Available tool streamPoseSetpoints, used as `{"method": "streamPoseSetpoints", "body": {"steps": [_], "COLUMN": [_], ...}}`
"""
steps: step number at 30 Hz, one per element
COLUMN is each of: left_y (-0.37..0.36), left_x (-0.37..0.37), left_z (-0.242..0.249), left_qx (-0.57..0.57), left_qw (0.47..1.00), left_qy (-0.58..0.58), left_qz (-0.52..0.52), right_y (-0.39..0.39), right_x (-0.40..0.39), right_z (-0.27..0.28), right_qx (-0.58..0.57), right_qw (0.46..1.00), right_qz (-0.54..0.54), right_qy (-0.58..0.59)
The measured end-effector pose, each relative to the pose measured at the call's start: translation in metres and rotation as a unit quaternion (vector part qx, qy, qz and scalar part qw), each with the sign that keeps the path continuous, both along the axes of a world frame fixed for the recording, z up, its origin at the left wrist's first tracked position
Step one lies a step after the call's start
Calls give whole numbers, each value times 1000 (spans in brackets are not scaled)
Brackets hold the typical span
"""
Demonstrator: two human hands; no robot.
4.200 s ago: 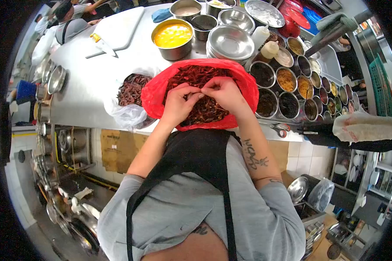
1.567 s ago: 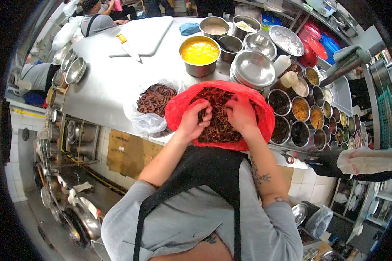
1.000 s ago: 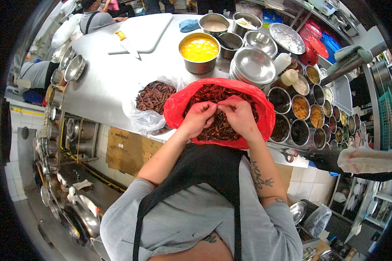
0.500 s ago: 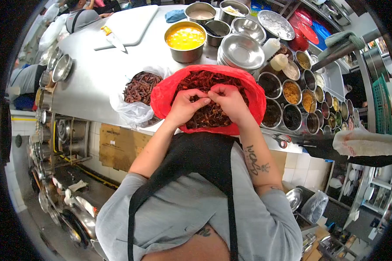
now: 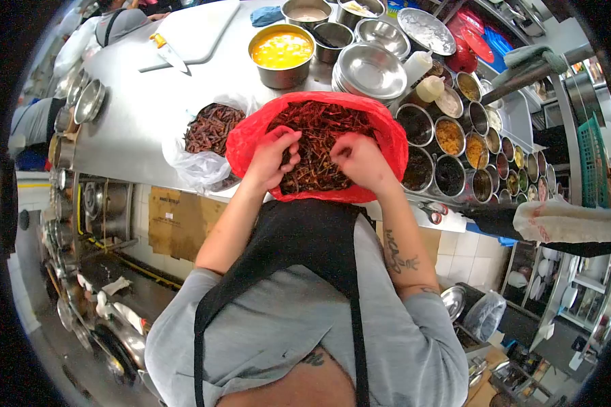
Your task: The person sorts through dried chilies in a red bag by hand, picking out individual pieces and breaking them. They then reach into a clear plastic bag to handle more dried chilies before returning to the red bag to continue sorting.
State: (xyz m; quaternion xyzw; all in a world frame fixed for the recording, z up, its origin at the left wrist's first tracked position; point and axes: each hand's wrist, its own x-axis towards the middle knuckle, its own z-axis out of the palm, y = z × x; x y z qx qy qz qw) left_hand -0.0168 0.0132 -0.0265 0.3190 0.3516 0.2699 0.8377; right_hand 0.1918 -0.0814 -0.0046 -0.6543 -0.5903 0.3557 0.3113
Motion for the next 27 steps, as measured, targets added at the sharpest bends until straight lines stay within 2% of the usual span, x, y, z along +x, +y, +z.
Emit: {"method": "streamPoseSetpoints", "body": {"steps": [3,4,7,13,16,19,20,22,25,26,27], "left_y": [-1,-1,-1,-13,-20,-25,-27,-32,-37,-39,-41], "left_x": [5,6,5,-3,-2,-1,1,7,7,8,9], "left_z": [4,5,5,7,4,1,1,6,19,20,21], "left_qx": [31,39,53,86,119,162,235,375,348,346,344], "left_qw": [999,999,999,995,990,980,961,902,907,908,908], "left_qy": [22,25,5,44,70,113,145,209,233,232,231], "left_qz": [-2,-1,7,39,25,-10,8,42,36,50,65], "right_y": [-9,-10,-10,-17,-18,-13,-12,-11,-8,-5,-7], "right_x": [-13,-9,-8,5,3,-4,-5,-4,8,13,10], "right_z": [9,3,-9,-11,-5,22,22,19,15,5,4], "right_qx": [-84,-55,-83,-47,7,-99,-20,143,90,10,-25], "right_qw": [996,996,976,977,991,993,997,965,989,990,981], "right_qz": [-36,-27,-32,45,1,-55,-57,-60,57,113,126], "right_qy": [-1,-71,-200,-203,-132,34,-49,-210,-104,-80,-146]}}
